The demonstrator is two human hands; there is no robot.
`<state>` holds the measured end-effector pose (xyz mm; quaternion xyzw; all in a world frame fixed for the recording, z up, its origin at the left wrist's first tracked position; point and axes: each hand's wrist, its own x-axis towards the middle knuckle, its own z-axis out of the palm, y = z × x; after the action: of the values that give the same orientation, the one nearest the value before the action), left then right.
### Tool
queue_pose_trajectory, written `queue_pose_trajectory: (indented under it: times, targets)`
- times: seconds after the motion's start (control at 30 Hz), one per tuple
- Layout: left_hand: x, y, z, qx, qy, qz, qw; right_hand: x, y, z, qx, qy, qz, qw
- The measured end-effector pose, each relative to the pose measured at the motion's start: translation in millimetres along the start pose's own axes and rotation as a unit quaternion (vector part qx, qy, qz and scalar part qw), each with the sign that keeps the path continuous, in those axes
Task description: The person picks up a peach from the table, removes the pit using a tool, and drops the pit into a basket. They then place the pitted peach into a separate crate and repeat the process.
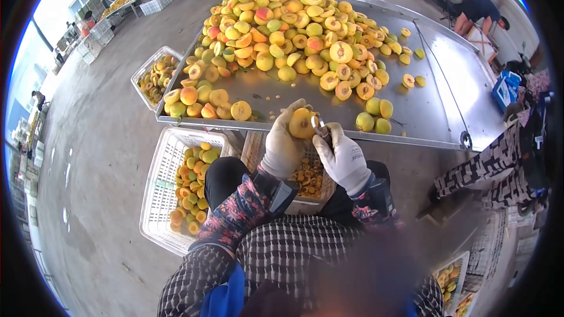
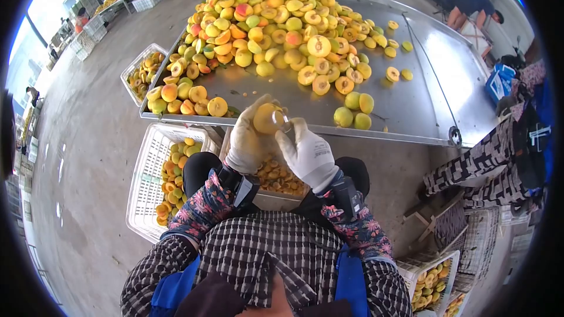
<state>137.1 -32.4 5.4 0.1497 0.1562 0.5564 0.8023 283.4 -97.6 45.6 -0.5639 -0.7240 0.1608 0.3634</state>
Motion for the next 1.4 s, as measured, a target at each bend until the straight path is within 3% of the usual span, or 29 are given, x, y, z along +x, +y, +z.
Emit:
queue_pose_trajectory:
  times: [0.1,0.2,0.47,0.57,0.73,0.87,0.97,1.07,1.1,1.23,1.33,1.4]
  targets:
    - [-4.9,-1.9,-1.2,0.007,-0.045,-0.001,0.999,-1.0,0.3,6.7,-0.053,0.052,-0.059,0.996]
    - [-13.5,3.0,11.3,0.061,-0.037,0.004,0.997,-0.1,-1.0,4.2,-0.133,0.018,-0.073,0.988]
    - [-23.8,0.5,17.4,0.229,-0.022,0.110,0.967,2.5,8.0,10.9,-0.155,-0.050,-0.112,0.980]
    - [-22.8,3.8,13.9,0.310,0.005,0.108,0.945,4.5,19.8,11.7,-0.182,-0.087,-0.128,0.971]
    - [-14.4,11.6,-3.5,0.405,0.001,0.024,0.914,4.7,39.2,15.4,-0.213,-0.184,-0.117,0.952]
    - [-9.1,15.5,-7.0,0.477,-0.016,0.076,0.876,-0.9,29.2,22.6,-0.105,-0.174,-0.046,0.978]
    - [-16.2,9.8,-2.0,0.484,-0.013,0.212,0.849,-3.9,26.7,30.9,0.040,-0.129,-0.014,0.991]
    - [-11.8,0.7,-16.4,0.527,0.006,0.268,0.806,-9.0,28.8,42.7,0.064,-0.128,-0.037,0.989]
    - [-9.8,0.2,-16.2,0.520,0.011,0.275,0.808,-8.3,25.8,39.7,0.036,-0.148,-0.023,0.988]
    - [-6.3,8.4,-19.3,0.512,0.020,0.130,0.849,-5.0,26.0,25.3,-0.057,-0.190,-0.043,0.979]
    - [0.1,12.5,-21.0,0.504,0.030,0.047,0.862,-8.5,23.8,25.3,0.002,-0.179,-0.006,0.984]
    - [-4.4,7.8,-13.0,0.465,-0.010,0.158,0.871,-10.2,27.5,38.5,0.095,-0.105,-0.019,0.990]
